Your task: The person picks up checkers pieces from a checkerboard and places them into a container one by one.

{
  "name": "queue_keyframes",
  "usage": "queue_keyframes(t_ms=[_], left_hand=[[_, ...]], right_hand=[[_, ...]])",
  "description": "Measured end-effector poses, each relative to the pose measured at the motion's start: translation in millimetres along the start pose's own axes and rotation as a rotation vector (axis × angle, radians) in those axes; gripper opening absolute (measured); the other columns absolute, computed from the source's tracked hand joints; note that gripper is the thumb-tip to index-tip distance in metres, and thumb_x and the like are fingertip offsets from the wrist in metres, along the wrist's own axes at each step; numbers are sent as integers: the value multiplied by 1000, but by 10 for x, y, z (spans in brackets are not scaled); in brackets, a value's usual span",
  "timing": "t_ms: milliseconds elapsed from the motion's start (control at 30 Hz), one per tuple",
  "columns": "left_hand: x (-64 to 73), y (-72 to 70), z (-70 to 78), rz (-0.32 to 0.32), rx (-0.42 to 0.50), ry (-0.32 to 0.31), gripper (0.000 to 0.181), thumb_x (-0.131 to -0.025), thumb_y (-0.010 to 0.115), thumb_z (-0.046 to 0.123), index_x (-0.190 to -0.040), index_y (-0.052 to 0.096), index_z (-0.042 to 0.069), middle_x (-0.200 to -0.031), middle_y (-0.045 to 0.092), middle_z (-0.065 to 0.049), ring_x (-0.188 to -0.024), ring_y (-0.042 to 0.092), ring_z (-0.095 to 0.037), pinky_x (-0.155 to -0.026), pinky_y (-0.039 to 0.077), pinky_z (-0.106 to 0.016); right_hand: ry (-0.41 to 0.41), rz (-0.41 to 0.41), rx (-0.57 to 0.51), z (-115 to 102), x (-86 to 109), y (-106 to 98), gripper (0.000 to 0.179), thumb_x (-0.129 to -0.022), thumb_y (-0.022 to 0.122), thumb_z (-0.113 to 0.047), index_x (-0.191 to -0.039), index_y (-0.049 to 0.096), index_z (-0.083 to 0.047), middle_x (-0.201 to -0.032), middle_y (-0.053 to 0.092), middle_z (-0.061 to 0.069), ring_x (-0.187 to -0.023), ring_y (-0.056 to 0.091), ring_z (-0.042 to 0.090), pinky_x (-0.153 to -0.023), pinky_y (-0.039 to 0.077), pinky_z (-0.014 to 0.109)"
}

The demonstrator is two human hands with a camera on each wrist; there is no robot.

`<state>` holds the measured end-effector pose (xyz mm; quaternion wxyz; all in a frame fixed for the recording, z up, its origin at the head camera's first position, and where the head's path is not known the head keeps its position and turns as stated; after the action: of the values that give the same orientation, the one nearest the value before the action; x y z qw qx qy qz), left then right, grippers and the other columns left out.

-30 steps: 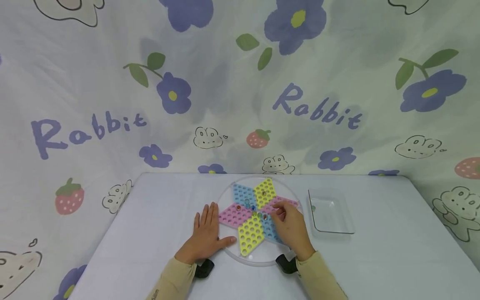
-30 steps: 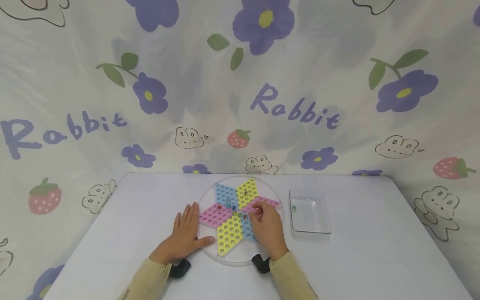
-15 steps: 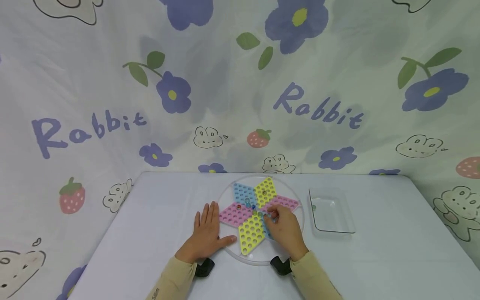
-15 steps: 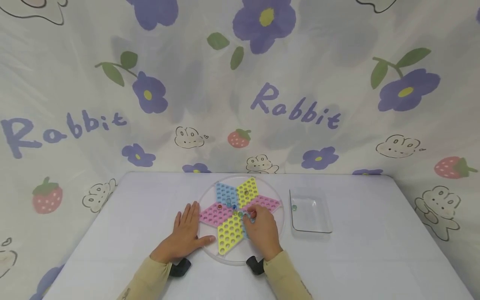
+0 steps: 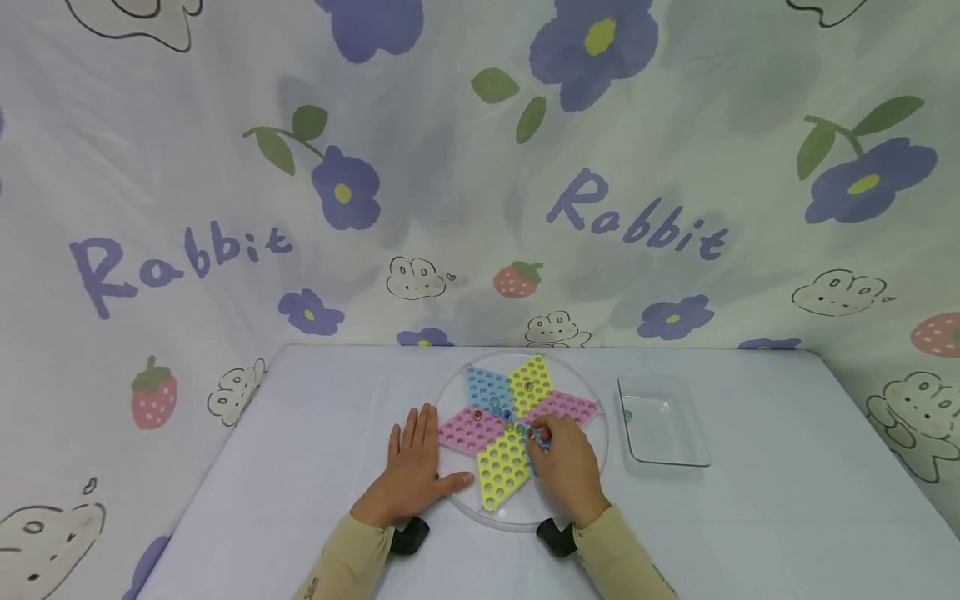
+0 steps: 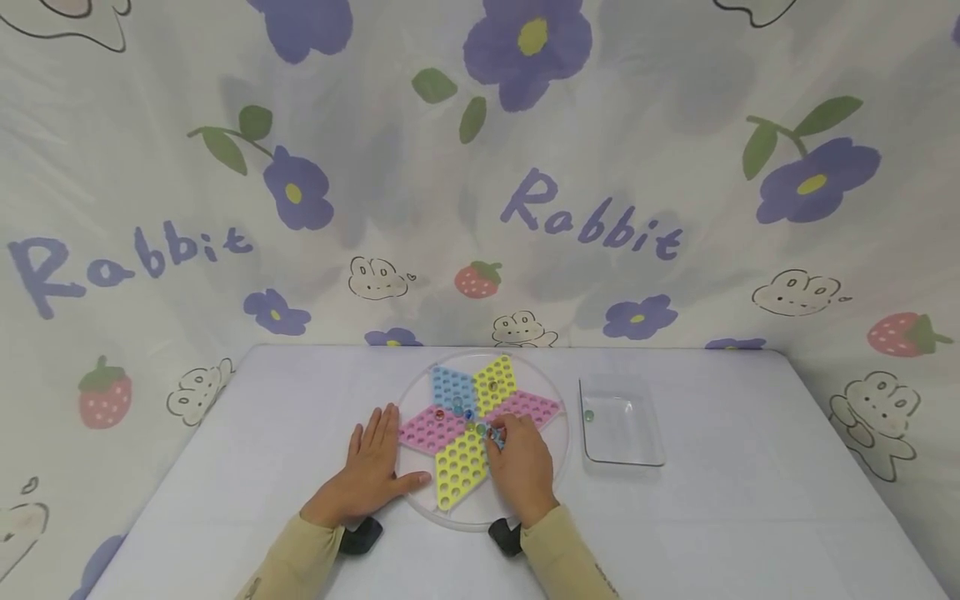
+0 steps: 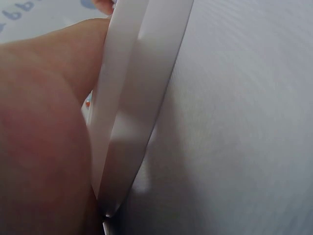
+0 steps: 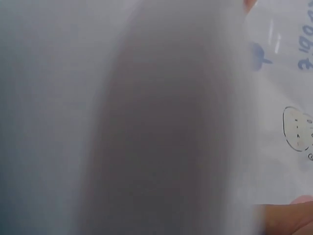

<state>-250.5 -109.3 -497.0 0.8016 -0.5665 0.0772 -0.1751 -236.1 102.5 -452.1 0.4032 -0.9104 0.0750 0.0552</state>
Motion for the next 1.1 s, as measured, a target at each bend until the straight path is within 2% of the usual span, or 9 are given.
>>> queue_keyframes(t_ms=[233,500,667,833,1100], left_hand=[[4,8,-1,4,4,2,116,-76,45,76,-146,-2,-3,-153,-3,-21,-140,-6,-36,-107,-2,-58],[25,-7,31,1,13,0,114,-78,48,73,-146,-1,-4,-153,-2,-21,-140,-5,-36,-107,-1,-58],[29,-11,44,2,9,6,113,-78,48,72,-146,0,-4,-153,-2,-20,-140,-5,-36,-107,-1,-58],[27,-20,44,2,8,1,114,-78,48,73,-146,0,-4,-153,-2,-21,-140,-5,-36,-107,-1,-57],[21,-8,19,-6,-3,-9,115,-77,46,74,-146,-2,-3,-153,-3,-21,-140,-6,-36,-107,-2,-57]], right_hand=[[-3,10,41,16,12,25,16,-80,71,-17,-93,64,-11,-76,51,-3,-65,44,10,-57,38,25],[-12,12,6,23,30,4,16,-82,70,-17,-95,64,-10,-77,52,-4,-66,46,10,-60,40,28],[-50,27,-2,-44,32,-73,14,-82,69,-16,-94,64,-10,-75,53,-4,-63,46,11,-58,40,28],[-48,35,-38,-88,41,-166,13,-83,68,-16,-94,64,-11,-75,52,-4,-61,44,11,-55,38,26],[-63,63,-27,-99,46,-256,15,-84,67,-18,-96,65,-10,-76,51,-3,-62,43,11,-56,38,26]])
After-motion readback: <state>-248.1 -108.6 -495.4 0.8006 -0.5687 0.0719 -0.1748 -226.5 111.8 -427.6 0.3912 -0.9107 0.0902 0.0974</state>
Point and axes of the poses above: each hand's wrist, its own x-axis away from the middle knuckle, its own y-axis out of the palm, z = x × y, the point moved 10 cm from there along -x, towards the middle knuckle
